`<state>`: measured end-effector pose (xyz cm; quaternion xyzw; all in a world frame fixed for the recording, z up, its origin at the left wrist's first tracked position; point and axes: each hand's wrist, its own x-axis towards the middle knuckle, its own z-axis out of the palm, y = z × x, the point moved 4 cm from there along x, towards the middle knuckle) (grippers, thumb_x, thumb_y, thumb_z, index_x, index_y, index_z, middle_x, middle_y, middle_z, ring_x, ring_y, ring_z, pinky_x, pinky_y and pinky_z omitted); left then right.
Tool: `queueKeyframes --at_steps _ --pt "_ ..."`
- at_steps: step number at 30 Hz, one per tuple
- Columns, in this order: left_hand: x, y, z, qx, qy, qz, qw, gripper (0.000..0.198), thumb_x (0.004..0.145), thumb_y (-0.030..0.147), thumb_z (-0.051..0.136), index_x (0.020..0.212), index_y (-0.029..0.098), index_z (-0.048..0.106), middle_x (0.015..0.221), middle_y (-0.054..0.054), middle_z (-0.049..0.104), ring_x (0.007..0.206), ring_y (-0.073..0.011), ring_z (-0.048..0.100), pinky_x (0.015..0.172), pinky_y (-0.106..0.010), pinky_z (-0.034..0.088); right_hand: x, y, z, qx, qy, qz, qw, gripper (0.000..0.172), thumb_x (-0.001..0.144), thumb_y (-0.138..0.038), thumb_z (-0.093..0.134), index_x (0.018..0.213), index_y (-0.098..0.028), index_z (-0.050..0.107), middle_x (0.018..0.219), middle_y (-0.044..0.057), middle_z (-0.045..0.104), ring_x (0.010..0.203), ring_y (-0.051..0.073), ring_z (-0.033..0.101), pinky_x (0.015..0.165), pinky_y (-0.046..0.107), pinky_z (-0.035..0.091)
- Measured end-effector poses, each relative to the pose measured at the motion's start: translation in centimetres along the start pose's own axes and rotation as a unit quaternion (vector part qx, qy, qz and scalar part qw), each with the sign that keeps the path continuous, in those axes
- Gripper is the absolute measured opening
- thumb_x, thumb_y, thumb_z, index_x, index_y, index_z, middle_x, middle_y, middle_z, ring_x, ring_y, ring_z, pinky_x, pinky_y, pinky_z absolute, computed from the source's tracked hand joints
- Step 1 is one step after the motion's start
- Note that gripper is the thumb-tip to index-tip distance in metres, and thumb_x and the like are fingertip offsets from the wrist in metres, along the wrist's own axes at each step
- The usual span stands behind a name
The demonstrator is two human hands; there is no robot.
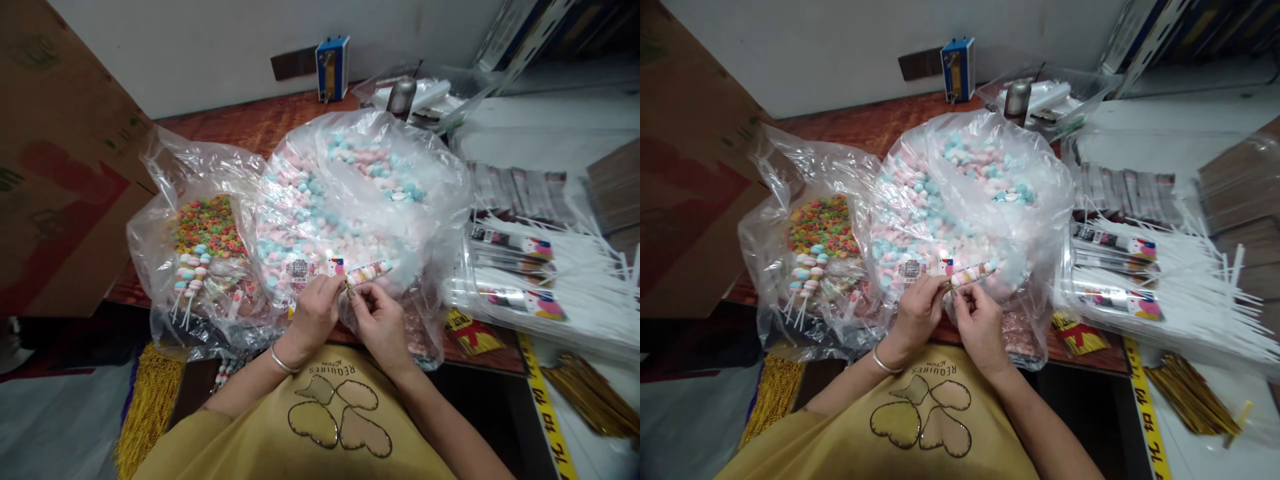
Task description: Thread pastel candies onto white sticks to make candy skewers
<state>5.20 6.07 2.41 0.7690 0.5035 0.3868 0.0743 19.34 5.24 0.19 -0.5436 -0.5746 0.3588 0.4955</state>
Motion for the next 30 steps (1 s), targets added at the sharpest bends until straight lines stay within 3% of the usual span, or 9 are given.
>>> queueKeyframes --at_steps 2,4,7,9,12,16,20,26,30 --pt "0.2 -0.5 0.2 -0.083 -0.013 -0.079 0.993 0.017 0.097 0.014 0.055 0.099 0.019 0.071 0.086 -0.006 0.070 0.081 -0.0174 0.063 0.075 -0.029 0.047 0.0 -0.1 0.0 -0.013 0.008 -0.007 1.000 0.014 0.095 -0.028 0.061 0.084 -0.020 0.065 0.073 0.000 0.069 0.063 0.015 0.064 0.061 0.025 0.051" --pt "0.2 -1.3 0.8 -0.216 -0.024 -0.204 0.955 0.010 0.092 0.017 0.062 0.090 0.018 0.072 0.082 -0.004 0.070 0.077 -0.0157 0.062 0.073 -0.027 0.047 -0.1 -0.1 0.1 -0.035 0.022 -0.026 0.999 0.013 0.095 -0.028 0.060 0.086 -0.021 0.064 0.076 0.001 0.070 0.066 0.016 0.066 0.064 0.027 0.052" --pt "-0.2 -2.0 2.5 -0.446 -0.042 -0.387 0.806 0.016 0.081 0.031 0.076 0.083 0.016 0.069 0.064 0.002 0.059 0.056 -0.0094 0.050 0.054 -0.021 0.038 0.0 0.1 0.3 -0.050 0.053 -0.040 0.997 0.010 0.096 -0.029 0.061 0.090 -0.021 0.062 0.081 0.002 0.071 0.068 0.017 0.068 0.066 0.029 0.054" --pt "-0.3 -1.8 3.3 -0.545 -0.040 -0.444 0.710 0.032 0.071 0.039 0.085 0.081 0.014 0.067 0.059 0.005 0.054 0.048 -0.0054 0.042 0.046 -0.018 0.028 0.2 0.4 0.4 -0.033 0.068 -0.024 0.997 0.010 0.095 -0.030 0.062 0.099 -0.020 0.061 0.083 0.003 0.072 0.069 0.017 0.069 0.065 0.029 0.056" --pt "0.0 -1.2 3.7 -0.607 -0.031 -0.464 0.645 0.042 0.061 0.039 0.092 0.079 0.012 0.065 0.060 0.005 0.054 0.046 -0.0021 0.039 0.044 -0.016 0.023 0.4 0.5 0.5 -0.016 0.055 -0.019 0.998 0.025 0.096 -0.026 0.061 0.120 -0.018 0.058 0.084 0.003 0.073 0.068 0.018 0.070 0.064 0.030 0.057" --pt "0.2 -0.5 4.1 -0.649 -0.029 -0.473 0.595 0.042 0.059 0.032 0.094 0.081 0.012 0.064 0.059 0.006 0.052 0.045 -0.0006 0.037 0.042 -0.014 0.022 0.5 -0.6 0.4 -0.101 0.053 -0.114 0.987 0.012 0.101 -0.024 0.057 0.108 -0.020 0.066 0.091 0.006 0.075 0.078 0.020 0.071 0.070 0.031 0.057" --pt "0.0 -0.3 4.5 -0.671 -0.001 -0.490 0.556 0.044 0.058 0.025 0.094 0.084 0.015 0.060 0.057 0.009 0.050 0.044 -0.0009 0.036 0.042 -0.013 0.022 0.3 -1.2 0.5 -0.210 0.080 -0.214 0.951 0.015 0.104 -0.021 0.054 0.110 -0.017 0.067 0.089 0.008 0.074 0.079 0.021 0.070 0.072 0.031 0.055" --pt "-0.3 -0.4 4.6 -0.664 0.018 -0.487 0.567 0.044 0.059 0.025 0.093 0.085 0.016 0.058 0.060 0.009 0.052 0.044 -0.0011 0.037 0.041 -0.014 0.021 0.3 -0.7 0.9 -0.330 0.078 -0.327 0.882 0.020 0.105 -0.018 0.052 0.118 -0.013 0.066 0.091 0.012 0.075 0.081 0.021 0.071 0.070 0.029 0.054" --pt "-0.4 -0.3 4.5 -0.673 0.023 -0.490 0.553 0.045 0.059 0.023 0.093 0.086 0.016 0.058 0.060 0.009 0.050 0.044 -0.0011 0.038 0.042 -0.014 0.020 0.6 -0.6 0.5 -0.279 0.047 -0.279 0.918 0.019 0.104 -0.021 0.050 0.103 -0.016 0.068 0.081 0.009 0.072 0.074 0.019 0.068 0.068 0.029 0.054"
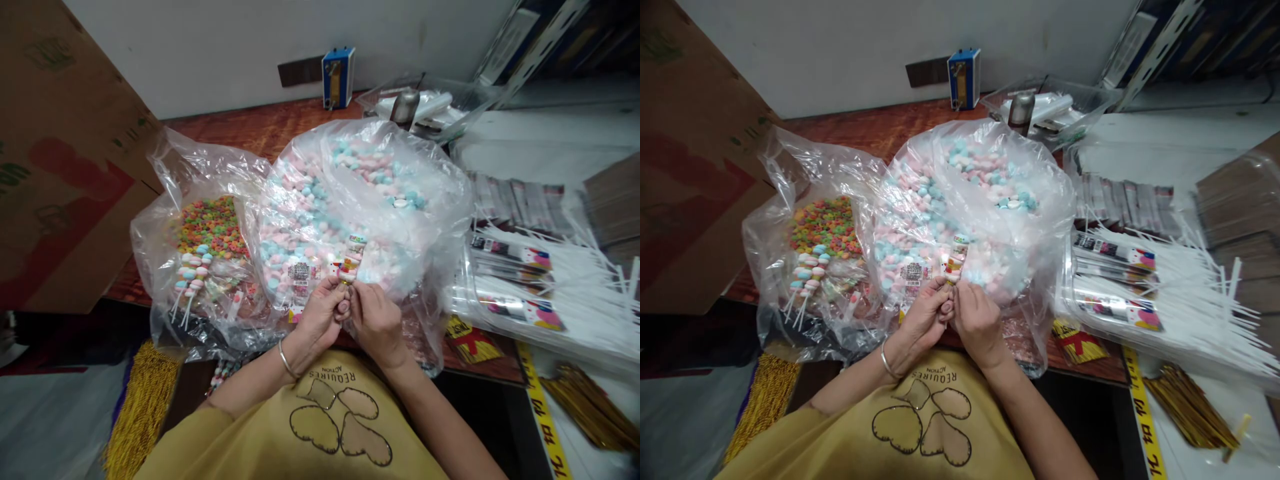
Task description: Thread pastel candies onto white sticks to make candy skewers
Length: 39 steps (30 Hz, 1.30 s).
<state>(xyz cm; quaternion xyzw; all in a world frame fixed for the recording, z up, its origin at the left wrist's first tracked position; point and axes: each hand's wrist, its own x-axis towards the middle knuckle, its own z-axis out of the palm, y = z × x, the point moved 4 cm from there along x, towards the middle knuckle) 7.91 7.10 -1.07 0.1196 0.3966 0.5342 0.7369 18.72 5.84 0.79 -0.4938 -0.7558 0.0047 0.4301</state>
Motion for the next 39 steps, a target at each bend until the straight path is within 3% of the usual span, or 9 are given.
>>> queueKeyframes --at_steps 4,12,14,21,26,30,35,37,39 --pt "-0.1 -0.2 0.1 -0.039 -0.031 -0.035 0.998 0.043 0.063 0.016 0.090 0.095 0.017 0.061 0.063 0.008 0.051 0.045 -0.0009 0.036 0.043 -0.013 0.021 0.5 0.7 -0.5 0.220 -0.024 0.170 0.960 0.017 0.102 -0.028 0.056 0.090 -0.020 0.065 0.079 0.004 0.070 0.067 0.016 0.066 0.063 0.027 0.054" --pt "-0.3 -0.2 0.5 -0.027 -0.084 -0.068 0.994 0.032 0.067 0.011 0.084 0.092 0.013 0.064 0.061 0.007 0.047 0.047 -0.0004 0.032 0.043 -0.013 0.020 -0.3 1.4 1.2 0.535 -0.065 0.403 0.740 0.038 0.087 -0.057 0.071 0.082 -0.023 0.056 0.056 -0.009 0.050 0.038 0.007 0.035 0.036 0.021 0.034" --pt "-0.3 0.1 0.6 -0.010 -0.080 -0.045 0.996 0.031 0.066 0.013 0.084 0.090 0.013 0.064 0.059 0.008 0.046 0.046 -0.0006 0.030 0.043 -0.014 0.019 -0.3 1.6 1.1 0.519 -0.058 0.394 0.757 0.036 0.087 -0.056 0.071 0.082 -0.022 0.059 0.058 -0.007 0.054 0.041 0.008 0.041 0.039 0.021 0.038" --pt "0.1 0.0 0.1 0.025 -0.066 0.004 0.998 0.035 0.067 0.021 0.086 0.089 0.018 0.059 0.058 0.009 0.048 0.044 -0.0015 0.033 0.045 -0.016 0.020 0.8 1.0 -1.5 0.332 -0.036 0.246 0.910 0.014 0.093 -0.026 0.063 0.097 -0.021 0.076 0.088 0.003 0.075 0.080 0.019 0.068 0.074 0.031 0.056" --pt "0.0 -0.3 -0.1 0.036 -0.078 0.006 0.996 0.039 0.064 0.025 0.090 0.089 0.020 0.060 0.058 0.009 0.050 0.044 -0.0025 0.032 0.045 -0.017 0.021 0.9 1.1 -2.2 0.326 -0.051 0.257 0.908 0.011 0.092 -0.027 0.065 0.088 -0.020 0.073 0.080 0.002 0.071 0.074 0.017 0.066 0.070 0.029 0.054" --pt "0.2 1.2 -0.7 0.135 -0.132 0.042 0.981 0.038 0.065 0.042 0.092 0.074 0.018 0.064 0.062 0.004 0.053 0.051 -0.0059 0.040 0.052 -0.020 0.032 0.6 1.6 -1.8 0.431 -0.140 0.309 0.836 0.018 0.089 -0.037 0.071 0.087 -0.019 0.071 0.078 0.001 0.069 0.067 0.015 0.061 0.061 0.026 0.050" --pt "-0.8 5.8 0.6 0.387 -0.316 0.084 0.862 0.026 0.077 0.046 0.082 0.067 0.023 0.078 0.093 -0.011 0.067 0.097 -0.0258 0.064 0.091 -0.040 0.051 -0.7 0.2 -0.8 0.583 -0.301 0.344 0.672 0.035 0.082 -0.051 0.076 0.081 -0.019 0.065 0.055 -0.008 0.047 0.041 0.006 0.034 0.038 0.020 0.027" --pt "-2.0 7.6 1.6 0.476 -0.360 0.120 0.793 0.014 0.080 0.040 0.079 0.074 0.028 0.082 0.111 -0.013 0.071 0.122 -0.0335 0.059 0.107 -0.049 0.045 -0.6 -0.1 -1.0 0.554 -0.301 0.322 0.706 0.030 0.087 -0.048 0.070 0.081 -0.019 0.063 0.054 -0.008 0.045 0.041 0.007 0.032 0.037 0.020 0.027" --pt "-3.5 9.3 2.5 0.536 -0.307 0.231 0.752 0.010 0.084 0.030 0.075 0.085 0.033 0.084 0.124 -0.011 0.070 0.134 -0.0341 0.052 0.112 -0.053 0.040 0.2 0.3 -2.0 0.447 -0.237 0.270 0.819 0.020 0.092 -0.038 0.064 0.082 -0.020 0.062 0.062 -0.004 0.055 0.051 0.010 0.046 0.046 0.022 0.038"
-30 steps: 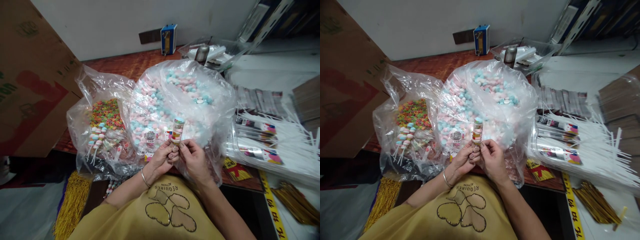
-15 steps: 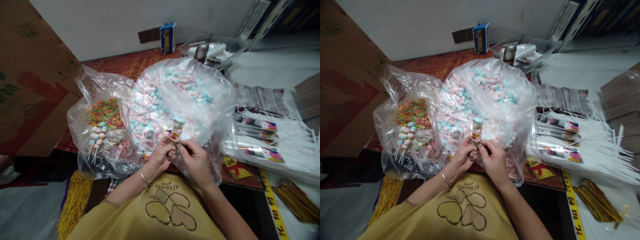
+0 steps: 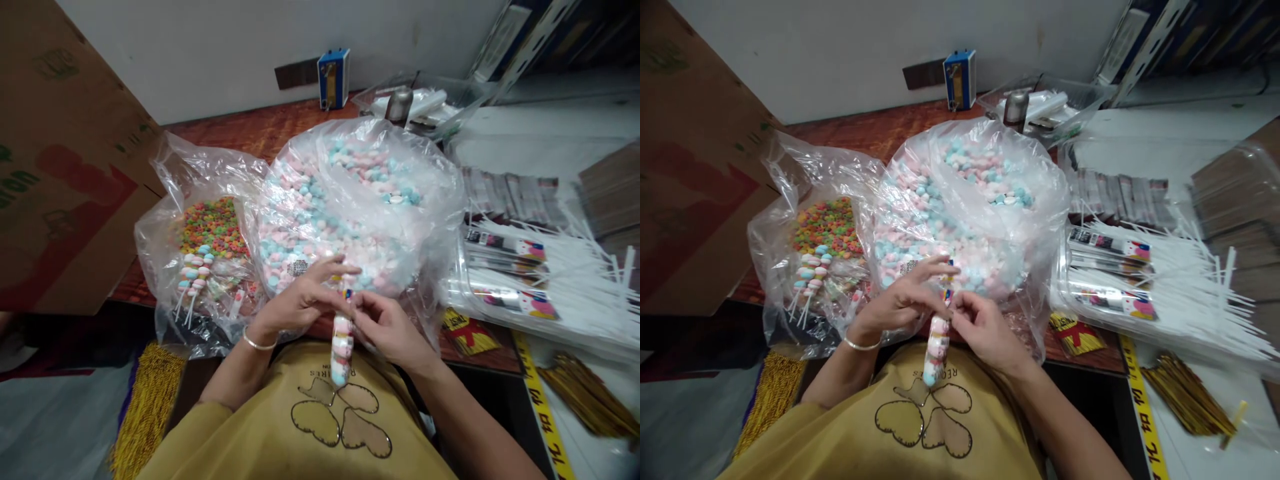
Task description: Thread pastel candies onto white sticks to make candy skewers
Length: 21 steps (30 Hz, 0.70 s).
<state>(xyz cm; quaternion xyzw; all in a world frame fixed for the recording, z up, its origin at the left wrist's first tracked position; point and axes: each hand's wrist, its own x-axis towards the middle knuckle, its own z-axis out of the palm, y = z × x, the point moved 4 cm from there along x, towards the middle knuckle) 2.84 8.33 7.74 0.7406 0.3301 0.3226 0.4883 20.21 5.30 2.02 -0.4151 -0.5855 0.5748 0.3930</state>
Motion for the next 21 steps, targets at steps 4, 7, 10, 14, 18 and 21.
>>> queueKeyframes --at_steps 4,7,10,14,18,21 --pt "-1.8 2.6 0.5 0.076 0.138 0.034 0.987 0.027 0.084 0.014 0.071 0.099 0.033 0.083 0.099 -0.009 0.074 0.096 -0.0245 0.066 0.089 -0.040 0.052 -0.7 -3.2 -1.9 -0.304 0.216 -0.213 0.903 0.010 0.096 -0.021 0.057 0.087 -0.022 0.063 0.078 0.003 0.066 0.071 0.017 0.062 0.063 0.028 0.048" --pt "-2.0 1.3 2.9 0.003 0.025 -0.051 0.998 0.018 0.085 0.015 0.069 0.091 0.026 0.083 0.073 -0.005 0.070 0.067 -0.0190 0.062 0.070 -0.032 0.051 -1.7 -4.5 -1.2 -0.412 0.229 -0.334 0.816 0.009 0.096 -0.017 0.060 0.099 -0.022 0.066 0.082 0.005 0.071 0.072 0.018 0.065 0.062 0.029 0.049" --pt "-1.4 -0.4 2.6 -0.046 0.083 -0.084 0.992 0.024 0.091 0.020 0.059 0.087 0.024 0.082 0.089 -0.009 0.076 0.086 -0.0222 0.069 0.082 -0.035 0.055 -2.3 -4.5 0.3 -0.414 0.148 -0.370 0.818 0.011 0.096 -0.017 0.060 0.102 -0.023 0.068 0.083 0.006 0.072 0.071 0.018 0.065 0.062 0.030 0.050" --pt "-1.2 -0.4 1.6 -0.039 0.075 -0.013 0.996 0.027 0.091 0.017 0.059 0.088 0.028 0.083 0.148 -0.007 0.061 0.140 -0.0291 0.054 0.114 -0.051 0.045 -1.3 -3.2 0.5 -0.271 0.082 -0.259 0.924 0.014 0.095 -0.018 0.057 0.085 -0.022 0.065 0.071 0.001 0.063 0.062 0.015 0.058 0.058 0.027 0.046" --pt "-1.9 0.0 2.6 0.127 0.016 0.037 0.991 0.039 0.085 0.004 0.056 0.089 0.032 0.083 0.165 0.003 0.041 0.161 -0.0326 0.014 0.124 -0.068 0.020 0.3 -0.8 -0.4 -0.055 0.087 -0.085 0.991 0.014 0.092 -0.029 0.063 0.081 -0.021 0.065 0.071 -0.001 0.063 0.062 0.014 0.057 0.056 0.026 0.046" --pt "-2.3 -0.6 2.6 0.216 0.094 0.028 0.972 0.042 0.083 0.000 0.054 0.095 0.028 0.081 0.169 0.000 0.034 0.162 -0.0346 -0.001 0.124 -0.072 0.012 0.5 0.2 -0.4 0.056 0.084 -0.037 0.994 0.015 0.090 -0.034 0.067 0.082 -0.021 0.065 0.069 -0.003 0.061 0.057 0.012 0.053 0.054 0.025 0.045"
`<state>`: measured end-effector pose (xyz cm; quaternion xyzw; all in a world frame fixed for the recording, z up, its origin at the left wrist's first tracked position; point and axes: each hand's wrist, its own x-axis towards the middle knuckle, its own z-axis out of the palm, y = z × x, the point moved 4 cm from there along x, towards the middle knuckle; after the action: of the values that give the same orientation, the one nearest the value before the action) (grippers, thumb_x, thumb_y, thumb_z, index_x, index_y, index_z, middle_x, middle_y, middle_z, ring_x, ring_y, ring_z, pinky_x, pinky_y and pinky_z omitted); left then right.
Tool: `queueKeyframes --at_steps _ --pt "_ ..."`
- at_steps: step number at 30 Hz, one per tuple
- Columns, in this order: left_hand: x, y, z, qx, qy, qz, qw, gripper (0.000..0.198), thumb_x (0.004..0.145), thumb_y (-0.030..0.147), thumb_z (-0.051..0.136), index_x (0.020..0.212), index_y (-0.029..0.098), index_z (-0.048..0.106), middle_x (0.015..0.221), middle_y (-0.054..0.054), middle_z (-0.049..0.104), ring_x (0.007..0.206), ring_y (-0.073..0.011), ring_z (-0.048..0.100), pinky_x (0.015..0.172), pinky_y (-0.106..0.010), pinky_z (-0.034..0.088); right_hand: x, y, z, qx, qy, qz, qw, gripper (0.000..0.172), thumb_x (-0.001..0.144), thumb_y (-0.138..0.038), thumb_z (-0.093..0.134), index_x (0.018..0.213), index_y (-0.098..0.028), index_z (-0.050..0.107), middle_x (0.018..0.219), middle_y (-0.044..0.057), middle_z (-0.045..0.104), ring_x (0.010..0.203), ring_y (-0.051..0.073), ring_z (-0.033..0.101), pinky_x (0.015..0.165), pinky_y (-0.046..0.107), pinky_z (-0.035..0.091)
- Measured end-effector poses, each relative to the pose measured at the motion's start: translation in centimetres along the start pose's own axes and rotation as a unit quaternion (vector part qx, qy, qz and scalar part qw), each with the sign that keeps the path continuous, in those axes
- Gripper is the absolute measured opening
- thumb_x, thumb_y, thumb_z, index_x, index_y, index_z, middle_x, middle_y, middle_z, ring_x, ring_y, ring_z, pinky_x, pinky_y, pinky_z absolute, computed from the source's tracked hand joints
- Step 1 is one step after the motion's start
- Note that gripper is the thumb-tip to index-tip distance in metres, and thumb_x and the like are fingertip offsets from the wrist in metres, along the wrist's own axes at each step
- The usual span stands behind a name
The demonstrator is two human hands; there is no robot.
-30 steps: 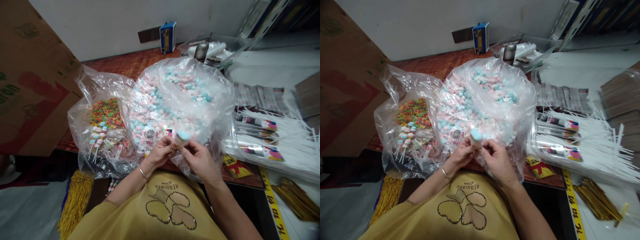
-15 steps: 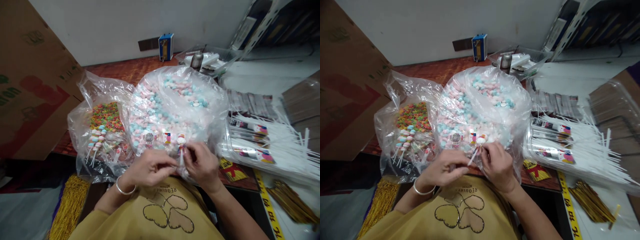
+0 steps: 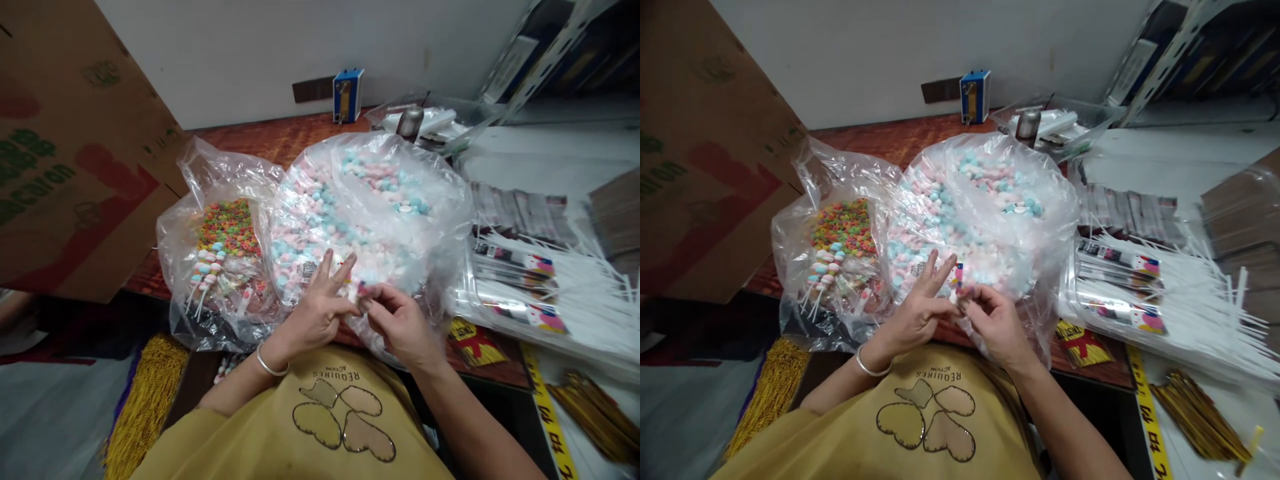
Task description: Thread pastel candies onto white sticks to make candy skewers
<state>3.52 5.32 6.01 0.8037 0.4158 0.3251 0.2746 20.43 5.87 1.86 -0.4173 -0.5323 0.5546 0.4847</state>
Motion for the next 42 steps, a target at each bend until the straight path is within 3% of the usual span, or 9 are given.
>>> queueKeyframes --at_steps 5,8,11,18,20,24,27,34,42 --pt "-0.8 -1.6 -0.9 -0.134 0.047 -0.098 0.985 0.027 0.089 0.019 0.062 0.109 0.026 0.079 0.162 -0.009 0.047 0.158 -0.0357 0.024 0.126 -0.063 0.019 -0.8 -2.7 0.8 -0.089 0.020 -0.158 0.983 0.004 0.089 -0.021 0.068 0.087 -0.024 0.066 0.077 -0.002 0.065 0.066 0.014 0.059 0.059 0.026 0.047" --pt "-1.9 -1.6 -0.4 -0.418 0.016 -0.167 0.893 0.045 0.092 0.056 0.061 0.118 0.022 0.076 0.132 -0.017 0.069 0.125 -0.0330 0.065 0.107 -0.050 0.051 -1.0 -3.8 3.1 -0.198 -0.042 -0.268 0.942 0.010 0.091 -0.015 0.066 0.088 -0.023 0.067 0.076 0.000 0.065 0.066 0.015 0.060 0.060 0.027 0.049" --pt "-3.7 -1.9 -0.3 -0.520 0.082 -0.242 0.815 0.062 0.079 0.065 0.076 0.119 0.017 0.073 0.093 -0.011 0.074 0.068 -0.0172 0.069 0.064 -0.028 0.055 -1.1 -3.1 6.6 -0.233 -0.118 -0.332 0.907 0.014 0.094 -0.013 0.059 0.092 -0.023 0.069 0.082 0.004 0.070 0.077 0.019 0.067 0.068 0.031 0.054" --pt "-17.3 -1.9 -10.0 -0.257 0.456 -0.351 0.776 0.057 0.068 0.044 0.089 0.113 0.017 0.067 0.082 -0.005 0.073 0.070 -0.0167 0.069 0.043 -0.016 0.036 -0.7 -0.8 9.8 -0.247 -0.227 -0.291 0.896 0.019 0.102 -0.022 0.055 0.107 -0.021 0.072 0.088 0.006 0.073 0.075 0.018 0.068 0.067 0.029 0.053" --pt "-23.1 -1.1 -13.4 -0.117 0.465 -0.413 0.775 0.060 0.069 0.049 0.086 0.116 0.018 0.066 0.088 -0.005 0.074 0.078 -0.0197 0.070 0.047 -0.018 0.042 -0.1 -0.9 8.1 -0.239 -0.210 -0.274 0.908 0.017 0.102 -0.022 0.056 0.103 -0.021 0.073 0.086 0.005 0.072 0.075 0.017 0.067 0.068 0.029 0.052" --pt "-29.7 -1.4 -16.2 0.127 0.282 -0.594 0.742 0.060 0.062 0.053 0.084 0.110 0.020 0.072 0.109 -0.011 0.077 0.090 -0.0308 0.072 0.068 -0.035 0.057 1.2 -0.9 3.4 -0.239 -0.101 -0.207 0.943 0.013 0.100 -0.026 0.061 0.095 -0.022 0.072 0.082 0.002 0.072 0.070 0.016 0.064 0.067 0.028 0.049" --pt "-27.4 -2.7 -14.9 0.178 0.200 -0.578 0.771 0.044 0.070 0.053 0.076 0.101 0.021 0.077 0.107 -0.011 0.079 0.100 -0.0350 0.071 0.088 -0.044 0.056 1.6 -0.4 0.6 -0.256 -0.011 -0.139 0.957 0.016 0.097 -0.034 0.065 0.089 -0.022 0.072 0.076 0.001 0.070 0.064 0.015 0.061 0.063 0.028 0.047" --pt "-10.9 -4.5 -6.3 0.024 0.072 -0.281 0.957 0.017 0.091 0.035 0.065 0.091 0.022 0.077 0.092 -0.005 0.078 0.086 -0.0201 0.070 0.083 -0.032 0.051 1.3 0.8 -1.5 -0.291 0.066 -0.053 0.953 0.027 0.095 -0.044 0.063 0.095 -0.020 0.075 0.083 0.004 0.075 0.071 0.020 0.066 0.068 0.031 0.049" --pt "-5.1 -8.5 -2.0 0.139 0.091 -0.346 0.923 0.023 0.083 0.043 0.076 0.082 0.020 0.072 0.066 -0.003 0.067 0.066 -0.0190 0.060 0.064 -0.029 0.039 -0.1 5.0 5.3 -0.290 -0.132 0.051 0.946 0.024 0.094 -0.032 0.055 0.086 -0.022 0.075 0.082 0.006 0.077 0.072 0.022 0.069 0.069 0.033 0.049"
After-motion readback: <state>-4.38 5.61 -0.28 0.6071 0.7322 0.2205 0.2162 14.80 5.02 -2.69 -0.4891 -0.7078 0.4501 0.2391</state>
